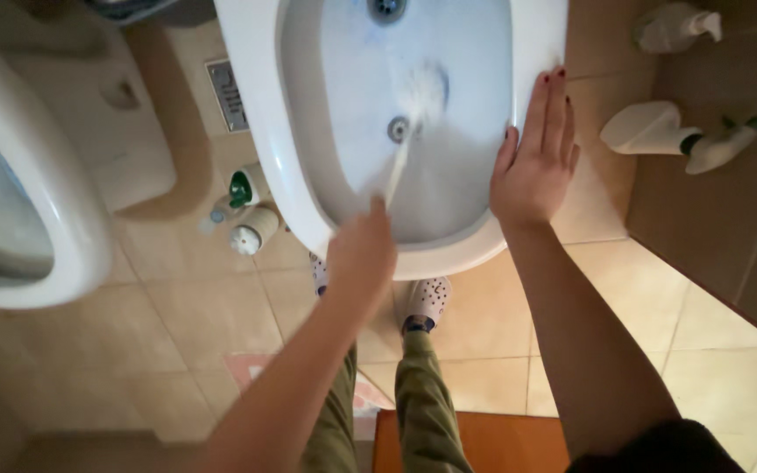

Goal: The person scrubs the inside of a toilet with a small brush and then uses a larger brush to clean the basin of a bidet.

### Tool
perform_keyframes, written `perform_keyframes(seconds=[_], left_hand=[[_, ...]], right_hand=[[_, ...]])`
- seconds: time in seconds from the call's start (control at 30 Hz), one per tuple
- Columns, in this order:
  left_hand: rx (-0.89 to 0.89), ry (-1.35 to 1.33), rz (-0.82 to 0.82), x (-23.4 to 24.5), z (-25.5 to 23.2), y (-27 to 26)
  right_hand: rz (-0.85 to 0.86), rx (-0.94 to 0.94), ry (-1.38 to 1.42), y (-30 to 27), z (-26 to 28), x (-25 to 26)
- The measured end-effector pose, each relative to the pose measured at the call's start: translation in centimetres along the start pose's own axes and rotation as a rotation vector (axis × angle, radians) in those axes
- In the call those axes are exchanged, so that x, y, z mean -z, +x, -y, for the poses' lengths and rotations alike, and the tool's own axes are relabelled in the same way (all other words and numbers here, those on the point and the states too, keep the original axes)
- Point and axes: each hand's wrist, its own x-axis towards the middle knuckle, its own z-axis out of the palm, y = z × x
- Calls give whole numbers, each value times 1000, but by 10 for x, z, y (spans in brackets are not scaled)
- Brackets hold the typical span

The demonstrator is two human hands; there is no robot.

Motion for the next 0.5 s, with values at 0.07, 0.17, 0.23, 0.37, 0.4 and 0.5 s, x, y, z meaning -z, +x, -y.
perform_keyframes(seconds=[0.07, 0.17, 0.23, 0.37, 0.4, 0.5], left_hand=[[-31, 69, -122, 12, -10, 47], [-6, 46, -160, 31, -21, 89], [-48, 167, -166, 29, -14, 78], [56, 223, 51, 22, 16, 30], [56, 309, 50, 23, 17, 34], [56, 184, -83, 40, 6, 84]], right_hand=[[9, 4, 36, -3, -1, -1], [-32, 28, 37, 0, -7, -7], [-54, 55, 19, -4, -7, -7], [-17, 21, -18, 1, -2, -1], [-12, 15, 17, 0, -1, -1], [7, 8, 12, 2, -3, -1]])
